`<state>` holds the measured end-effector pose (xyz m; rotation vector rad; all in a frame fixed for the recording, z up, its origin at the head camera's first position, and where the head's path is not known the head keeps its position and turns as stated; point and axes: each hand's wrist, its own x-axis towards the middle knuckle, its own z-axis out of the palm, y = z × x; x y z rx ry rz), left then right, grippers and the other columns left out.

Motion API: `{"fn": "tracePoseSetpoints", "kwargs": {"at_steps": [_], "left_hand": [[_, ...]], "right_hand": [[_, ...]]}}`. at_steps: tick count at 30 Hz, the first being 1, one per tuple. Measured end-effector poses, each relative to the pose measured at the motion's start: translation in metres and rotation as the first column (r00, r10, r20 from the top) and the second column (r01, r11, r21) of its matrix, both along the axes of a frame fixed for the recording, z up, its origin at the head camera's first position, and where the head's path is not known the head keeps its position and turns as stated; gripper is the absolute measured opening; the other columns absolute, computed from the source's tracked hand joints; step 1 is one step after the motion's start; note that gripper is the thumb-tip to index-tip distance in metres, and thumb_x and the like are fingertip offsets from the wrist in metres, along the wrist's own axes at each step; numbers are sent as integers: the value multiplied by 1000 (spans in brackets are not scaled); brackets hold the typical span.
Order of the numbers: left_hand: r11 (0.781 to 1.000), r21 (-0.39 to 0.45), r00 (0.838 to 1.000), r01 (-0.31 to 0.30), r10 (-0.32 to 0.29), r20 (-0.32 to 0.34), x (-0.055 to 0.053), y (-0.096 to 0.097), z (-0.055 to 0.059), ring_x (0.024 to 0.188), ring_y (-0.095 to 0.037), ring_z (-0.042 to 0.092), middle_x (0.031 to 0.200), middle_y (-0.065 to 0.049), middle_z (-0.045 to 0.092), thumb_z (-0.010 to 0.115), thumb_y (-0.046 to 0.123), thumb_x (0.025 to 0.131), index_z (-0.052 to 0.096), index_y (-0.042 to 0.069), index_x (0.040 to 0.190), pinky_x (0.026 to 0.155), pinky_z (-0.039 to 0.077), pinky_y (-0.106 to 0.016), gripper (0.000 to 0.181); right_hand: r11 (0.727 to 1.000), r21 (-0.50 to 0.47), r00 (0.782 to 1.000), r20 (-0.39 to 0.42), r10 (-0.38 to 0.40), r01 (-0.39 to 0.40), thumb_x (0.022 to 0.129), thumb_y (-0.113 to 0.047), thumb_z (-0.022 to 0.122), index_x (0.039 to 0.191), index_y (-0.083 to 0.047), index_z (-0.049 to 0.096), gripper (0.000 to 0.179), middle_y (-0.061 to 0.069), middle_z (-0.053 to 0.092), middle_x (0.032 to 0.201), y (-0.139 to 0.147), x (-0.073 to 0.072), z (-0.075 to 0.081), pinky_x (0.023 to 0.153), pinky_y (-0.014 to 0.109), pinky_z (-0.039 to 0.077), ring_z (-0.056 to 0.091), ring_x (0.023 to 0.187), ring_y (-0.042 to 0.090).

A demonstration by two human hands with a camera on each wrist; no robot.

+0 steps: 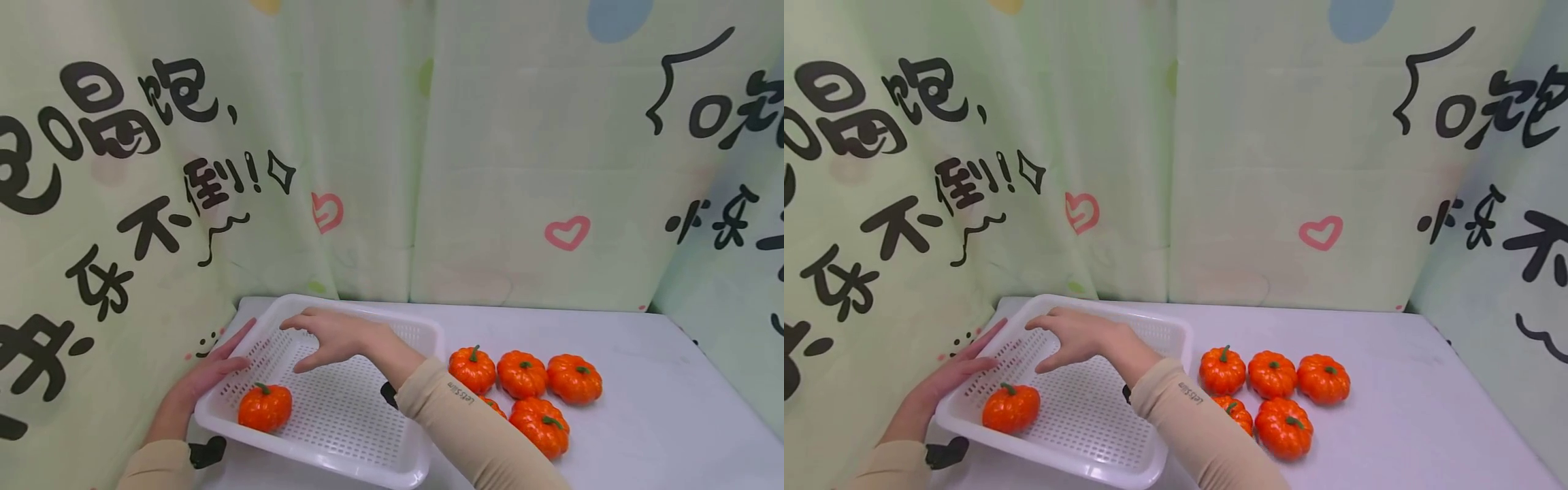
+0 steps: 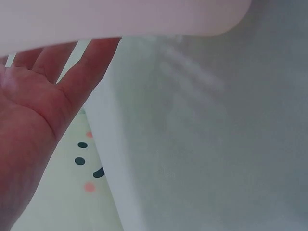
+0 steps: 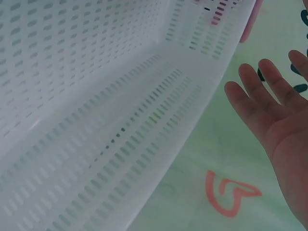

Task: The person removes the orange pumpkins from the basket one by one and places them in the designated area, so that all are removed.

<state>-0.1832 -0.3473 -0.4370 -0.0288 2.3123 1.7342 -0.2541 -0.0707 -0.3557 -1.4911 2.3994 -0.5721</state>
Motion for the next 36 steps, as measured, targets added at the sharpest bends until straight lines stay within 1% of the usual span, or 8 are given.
{"fn": "tracePoseSetpoints", "kwargs": {"at_steps": [7, 12, 18, 21, 24, 27, 33, 36], "left_hand": [[1000, -25, 1000, 2, -2, -16, -1, 1, 2, 130, -42, 49, 166, -21, 13, 57, 23, 102, 9, 32, 163, 89, 56, -44, 78], [1000, -23, 1000, 1, -1, -19, -2, 0, 5, 130, -43, 48, 166, -21, 13, 56, 24, 102, 9, 33, 163, 89, 56, -45, 78], [1000, -24, 1000, 12, -12, -12, -3, -1, 1, 132, -44, 46, 166, -21, 11, 56, 24, 102, 7, 33, 162, 90, 56, -44, 79], [1000, -14, 1000, 21, -21, -18, -2, -1, -1, 132, -45, 44, 166, -23, 11, 56, 22, 102, 6, 31, 163, 91, 55, -44, 79], [1000, -15, 1000, 13, -13, -16, -2, -1, -1, 134, -46, 41, 166, -22, 11, 56, 22, 101, 7, 32, 163, 91, 55, -44, 79], [1000, -20, 1000, 3, -3, -11, -1, -1, -2, 137, -46, 39, 166, -21, 11, 56, 22, 101, 8, 33, 163, 91, 56, -43, 79], [1000, -18, 1000, 15, -16, -27, -2, 0, -2, 137, -46, 38, 165, -22, 14, 54, 19, 102, 8, 31, 163, 92, 55, -43, 78], [999, -36, 999, 14, -15, -35, -2, 0, -1, 138, -47, 38, 165, -22, 14, 55, 19, 101, 8, 30, 163, 92, 55, -43, 78]], "right_hand": [[999, 1, 999, 24, 49, -49, 90, -33, 76, 149, -13, 49, 68, 4, 51, 145, -19, 3, -11, 100, 20, 44, 49, 125, 11], [998, 33, 997, 64, 44, -46, 89, -34, 77, 150, -16, 49, 70, 4, 50, 146, -25, 5, -16, 99, 22, 45, 50, 125, 12], [996, 75, 995, 90, 49, -56, 87, -34, 78, 149, -17, 49, 71, 4, 53, 142, -31, 7, -23, 97, 23, 47, 51, 125, 14], [992, 104, 994, 95, 60, -70, 87, -36, 78, 149, -17, 49, 71, 3, 53, 142, -35, 8, -26, 99, 25, 46, 51, 126, 15], [990, 121, 992, 112, 64, -77, 87, -36, 78, 149, -17, 50, 71, 3, 52, 144, -38, 10, -29, 101, 26, 45, 50, 127, 16], [988, 128, 989, 133, 68, -85, 87, -36, 79, 148, -17, 50, 70, 2, 53, 143, -41, 12, -32, 100, 24, 45, 50, 127, 16], [987, 119, 976, 202, 83, -108, 86, -37, 80, 147, -15, 51, 71, 0, 54, 141, -46, 16, -39, 99, 23, 45, 50, 126, 13], [986, 117, 976, 195, 97, -121, 86, -39, 79, 145, -15, 52, 69, -1, 56, 138, -48, 16, -41, 97, 21, 45, 51, 123, 12]]}}
